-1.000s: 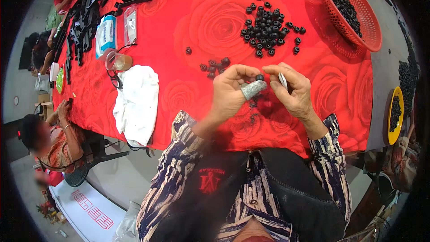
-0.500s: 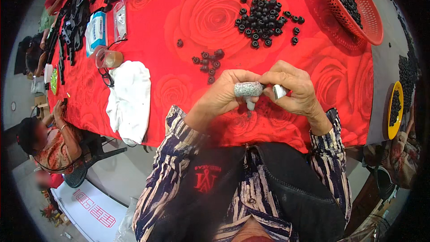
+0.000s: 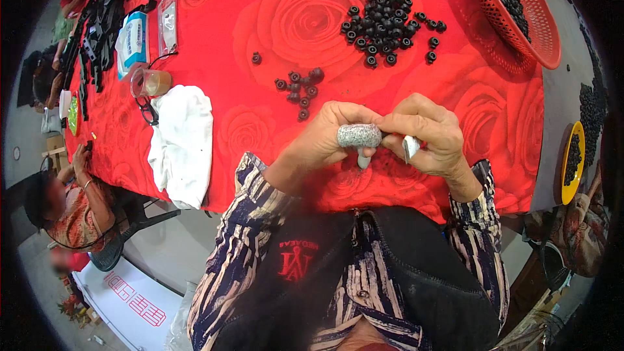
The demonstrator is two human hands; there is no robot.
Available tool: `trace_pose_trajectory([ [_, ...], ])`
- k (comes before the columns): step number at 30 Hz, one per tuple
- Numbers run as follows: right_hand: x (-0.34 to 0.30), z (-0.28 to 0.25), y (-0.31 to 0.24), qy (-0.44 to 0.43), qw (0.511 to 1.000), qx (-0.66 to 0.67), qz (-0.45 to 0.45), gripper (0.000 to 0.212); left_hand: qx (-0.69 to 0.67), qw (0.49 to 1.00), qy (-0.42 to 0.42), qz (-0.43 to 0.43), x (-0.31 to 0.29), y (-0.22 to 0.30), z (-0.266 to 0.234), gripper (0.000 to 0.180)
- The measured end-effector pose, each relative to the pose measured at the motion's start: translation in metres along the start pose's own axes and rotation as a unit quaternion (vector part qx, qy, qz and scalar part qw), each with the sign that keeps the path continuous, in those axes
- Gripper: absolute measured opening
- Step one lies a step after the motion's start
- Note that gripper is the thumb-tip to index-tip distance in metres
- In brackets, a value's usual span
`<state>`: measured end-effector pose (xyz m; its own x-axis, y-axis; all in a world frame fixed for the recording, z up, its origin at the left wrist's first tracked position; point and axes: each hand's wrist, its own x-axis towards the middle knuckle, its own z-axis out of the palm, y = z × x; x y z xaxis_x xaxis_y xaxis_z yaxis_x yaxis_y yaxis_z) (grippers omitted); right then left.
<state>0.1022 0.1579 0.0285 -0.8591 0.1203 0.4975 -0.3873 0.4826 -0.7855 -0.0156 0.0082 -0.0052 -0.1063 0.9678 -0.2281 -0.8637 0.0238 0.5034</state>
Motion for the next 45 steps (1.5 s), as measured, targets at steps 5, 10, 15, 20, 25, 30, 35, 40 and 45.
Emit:
trace_pose_trajectory([
  [5,0.002,0.002,-0.002,0.042,0.988,-0.120,-0.082,0.038,0.003,0.998,0.024,0.049,0.002,-0.005,0.001,0.016],
  [10,0.002,0.007,-0.002,0.065,0.982,-0.140,-0.108,0.037,0.011,0.996,0.025,0.090,-0.001,-0.001,0.007,0.016],
  [15,0.001,0.009,-0.001,0.063,0.983,-0.132,-0.113,0.033,0.076,0.996,0.024,0.030,-0.004,0.008,0.005,0.015],
  [20,-0.005,0.008,-0.001,0.040,0.990,-0.098,-0.090,0.028,0.082,0.997,0.005,-0.005,-0.003,0.008,0.001,0.016],
  [25,-0.011,0.000,-0.004,0.053,0.992,-0.103,-0.057,0.028,0.078,0.996,0.034,-0.002,0.001,0.003,0.010,0.017],
  [30,-0.012,-0.004,-0.009,0.058,0.992,-0.100,-0.051,0.035,0.080,0.995,0.045,0.039,0.000,0.000,0.013,0.018],
  [35,-0.016,-0.015,-0.006,0.025,0.997,0.018,0.074,0.042,0.095,0.994,0.027,0.054,0.000,-0.001,0.011,0.019],
  [40,-0.016,-0.011,-0.008,0.017,0.994,-0.038,0.103,0.024,0.137,0.987,0.030,0.080,0.000,-0.001,0.011,0.020],
  [45,-0.013,-0.008,-0.007,0.020,0.990,-0.059,0.124,0.021,0.204,0.971,0.030,0.124,0.002,-0.001,0.011,0.024],
])
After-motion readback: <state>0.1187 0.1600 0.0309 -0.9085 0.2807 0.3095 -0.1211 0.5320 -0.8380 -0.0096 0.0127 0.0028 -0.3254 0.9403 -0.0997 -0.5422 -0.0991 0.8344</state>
